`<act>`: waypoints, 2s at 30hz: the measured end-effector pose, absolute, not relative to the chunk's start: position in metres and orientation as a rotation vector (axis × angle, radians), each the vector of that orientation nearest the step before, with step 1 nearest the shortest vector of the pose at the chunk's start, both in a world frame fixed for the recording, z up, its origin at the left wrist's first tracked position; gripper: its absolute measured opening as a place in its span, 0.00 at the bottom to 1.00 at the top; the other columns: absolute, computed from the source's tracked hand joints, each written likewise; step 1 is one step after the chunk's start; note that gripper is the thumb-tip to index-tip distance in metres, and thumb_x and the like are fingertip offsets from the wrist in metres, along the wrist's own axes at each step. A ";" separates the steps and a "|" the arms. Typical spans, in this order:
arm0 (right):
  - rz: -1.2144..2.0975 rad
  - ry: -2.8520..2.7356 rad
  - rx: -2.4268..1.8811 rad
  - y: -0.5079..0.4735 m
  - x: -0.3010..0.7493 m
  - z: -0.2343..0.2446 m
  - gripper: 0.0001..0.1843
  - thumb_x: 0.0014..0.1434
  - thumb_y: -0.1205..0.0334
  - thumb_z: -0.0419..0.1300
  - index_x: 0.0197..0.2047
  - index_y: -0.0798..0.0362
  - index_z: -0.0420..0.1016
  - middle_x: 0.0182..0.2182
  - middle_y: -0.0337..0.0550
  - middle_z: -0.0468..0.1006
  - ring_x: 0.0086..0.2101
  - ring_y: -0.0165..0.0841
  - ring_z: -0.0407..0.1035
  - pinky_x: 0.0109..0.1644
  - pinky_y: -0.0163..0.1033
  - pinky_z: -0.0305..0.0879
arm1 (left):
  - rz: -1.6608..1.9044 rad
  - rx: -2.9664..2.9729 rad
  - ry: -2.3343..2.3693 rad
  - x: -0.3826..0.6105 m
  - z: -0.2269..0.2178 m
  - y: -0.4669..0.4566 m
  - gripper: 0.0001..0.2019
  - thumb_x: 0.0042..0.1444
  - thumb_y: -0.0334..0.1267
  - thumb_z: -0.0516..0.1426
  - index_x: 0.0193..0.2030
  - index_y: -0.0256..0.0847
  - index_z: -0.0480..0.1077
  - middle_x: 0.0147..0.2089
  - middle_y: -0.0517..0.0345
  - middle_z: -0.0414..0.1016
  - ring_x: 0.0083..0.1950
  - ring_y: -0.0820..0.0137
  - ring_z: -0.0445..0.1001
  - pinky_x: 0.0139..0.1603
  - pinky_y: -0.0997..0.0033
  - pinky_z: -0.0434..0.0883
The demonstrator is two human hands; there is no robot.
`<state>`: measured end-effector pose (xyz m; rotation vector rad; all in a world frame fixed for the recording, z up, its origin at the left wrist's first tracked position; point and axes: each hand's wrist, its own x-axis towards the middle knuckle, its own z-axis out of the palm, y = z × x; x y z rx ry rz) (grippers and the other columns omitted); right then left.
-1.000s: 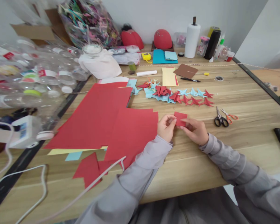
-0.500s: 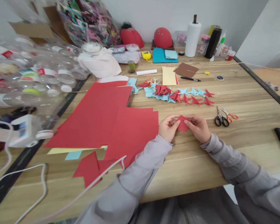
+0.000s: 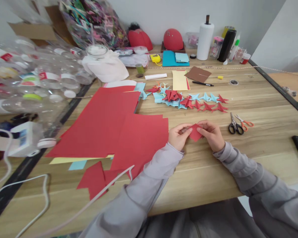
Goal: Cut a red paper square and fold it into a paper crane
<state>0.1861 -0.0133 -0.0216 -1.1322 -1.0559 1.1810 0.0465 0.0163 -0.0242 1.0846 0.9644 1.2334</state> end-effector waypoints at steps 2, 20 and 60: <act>1.210 -1.086 -1.117 -0.013 0.186 -0.022 0.17 0.46 0.51 0.67 0.36 0.51 0.73 0.21 0.34 0.73 0.20 0.25 0.63 0.23 0.32 0.61 | 1.245 1.108 0.967 0.046 -0.024 0.016 0.07 0.37 0.35 0.66 0.27 0.39 0.77 0.26 0.57 0.78 0.26 0.74 0.71 0.29 0.73 0.71; 1.269 -0.972 -1.096 -0.013 0.189 -0.031 0.07 0.44 0.59 0.68 0.29 0.49 0.81 0.24 0.38 0.79 0.24 0.28 0.67 0.26 0.34 0.64 | 1.111 0.768 0.809 0.047 -0.028 0.017 0.06 0.32 0.31 0.65 0.22 0.40 0.77 0.26 0.57 0.78 0.30 0.70 0.74 0.34 0.69 0.71; 1.191 -1.001 -1.168 -0.011 0.188 -0.023 0.15 0.45 0.50 0.68 0.28 0.54 0.76 0.22 0.37 0.76 0.22 0.26 0.66 0.26 0.33 0.65 | 1.158 1.100 0.794 0.043 -0.029 0.018 0.12 0.36 0.36 0.67 0.31 0.37 0.78 0.30 0.55 0.79 0.30 0.72 0.74 0.29 0.74 0.71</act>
